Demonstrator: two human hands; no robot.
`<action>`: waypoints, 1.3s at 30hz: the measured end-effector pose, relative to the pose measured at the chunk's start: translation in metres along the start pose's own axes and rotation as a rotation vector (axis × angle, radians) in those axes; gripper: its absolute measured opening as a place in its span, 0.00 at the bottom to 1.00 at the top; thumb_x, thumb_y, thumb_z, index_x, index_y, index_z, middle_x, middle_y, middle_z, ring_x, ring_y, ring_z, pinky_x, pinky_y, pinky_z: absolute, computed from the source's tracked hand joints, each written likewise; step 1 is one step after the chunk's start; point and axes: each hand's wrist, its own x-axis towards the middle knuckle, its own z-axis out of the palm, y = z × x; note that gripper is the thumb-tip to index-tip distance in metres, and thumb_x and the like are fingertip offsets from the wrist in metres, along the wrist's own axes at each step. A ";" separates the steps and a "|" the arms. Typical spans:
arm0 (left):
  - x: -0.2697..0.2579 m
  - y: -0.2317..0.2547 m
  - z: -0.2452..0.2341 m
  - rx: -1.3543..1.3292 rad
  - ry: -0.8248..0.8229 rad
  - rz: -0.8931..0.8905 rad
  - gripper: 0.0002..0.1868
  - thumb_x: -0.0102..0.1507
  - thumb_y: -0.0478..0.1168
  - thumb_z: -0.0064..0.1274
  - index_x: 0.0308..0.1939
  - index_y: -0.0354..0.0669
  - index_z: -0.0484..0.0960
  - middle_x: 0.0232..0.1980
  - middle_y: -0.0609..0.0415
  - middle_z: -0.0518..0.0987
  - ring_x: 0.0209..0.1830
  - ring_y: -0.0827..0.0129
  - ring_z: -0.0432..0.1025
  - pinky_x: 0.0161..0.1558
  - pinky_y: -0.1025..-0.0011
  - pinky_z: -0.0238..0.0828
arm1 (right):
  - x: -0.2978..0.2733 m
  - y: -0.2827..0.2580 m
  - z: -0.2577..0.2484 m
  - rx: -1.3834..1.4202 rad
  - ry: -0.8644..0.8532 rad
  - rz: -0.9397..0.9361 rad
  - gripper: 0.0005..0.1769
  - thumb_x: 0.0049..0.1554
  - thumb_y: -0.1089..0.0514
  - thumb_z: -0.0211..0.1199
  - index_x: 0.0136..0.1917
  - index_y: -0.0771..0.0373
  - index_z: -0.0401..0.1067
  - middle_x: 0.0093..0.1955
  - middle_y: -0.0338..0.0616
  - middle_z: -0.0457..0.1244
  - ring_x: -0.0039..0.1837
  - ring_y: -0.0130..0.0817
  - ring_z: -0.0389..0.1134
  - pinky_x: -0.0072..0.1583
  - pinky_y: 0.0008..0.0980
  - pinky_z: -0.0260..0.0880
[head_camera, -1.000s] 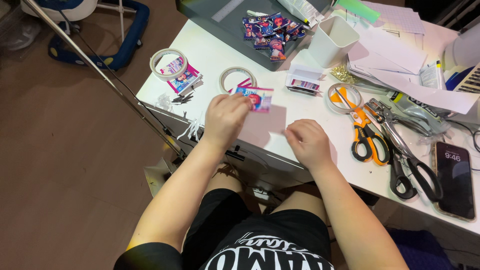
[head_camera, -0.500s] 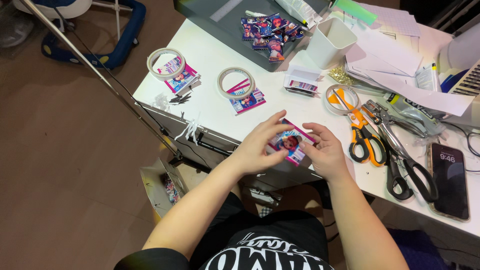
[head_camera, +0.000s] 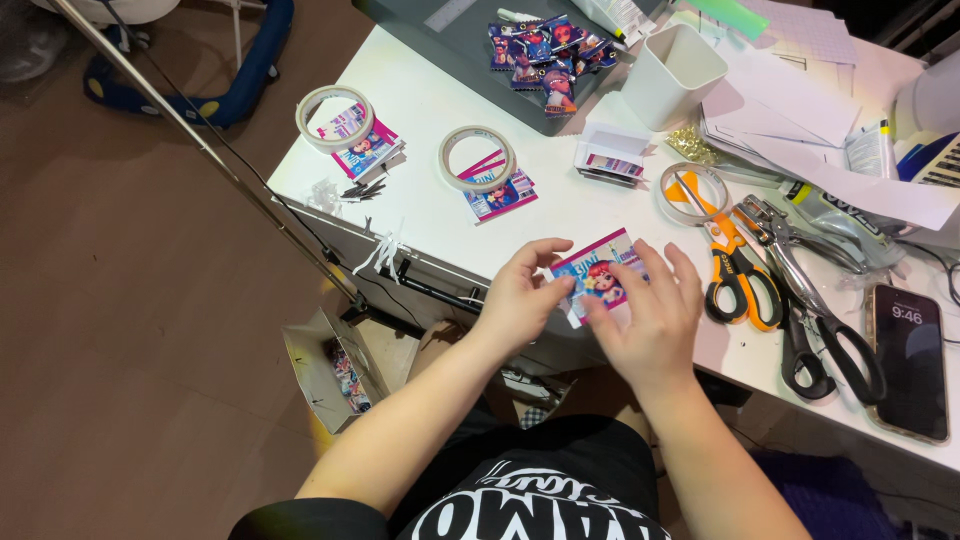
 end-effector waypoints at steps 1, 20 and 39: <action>-0.001 -0.007 0.006 -0.135 0.008 0.009 0.25 0.62 0.30 0.60 0.63 0.50 0.79 0.43 0.60 0.77 0.30 0.86 0.70 0.35 0.87 0.70 | -0.002 -0.005 0.000 0.007 -0.024 0.026 0.27 0.56 0.37 0.70 0.52 0.62 0.79 0.63 0.53 0.66 0.70 0.59 0.61 0.69 0.50 0.60; -0.009 0.016 -0.002 0.128 -0.148 0.151 0.11 0.62 0.37 0.64 0.47 0.42 0.84 0.34 0.49 0.84 0.37 0.70 0.78 0.39 0.70 0.78 | -0.015 0.004 -0.020 0.835 -0.170 0.614 0.11 0.54 0.66 0.73 0.51 0.68 0.79 0.38 0.42 0.69 0.41 0.20 0.63 0.48 0.23 0.71; -0.013 0.017 0.004 0.222 -0.149 0.334 0.05 0.62 0.37 0.62 0.42 0.44 0.87 0.32 0.50 0.82 0.35 0.67 0.77 0.39 0.71 0.76 | -0.004 -0.004 -0.029 0.739 -0.168 0.382 0.02 0.55 0.66 0.69 0.40 0.63 0.81 0.30 0.41 0.67 0.34 0.27 0.62 0.42 0.30 0.68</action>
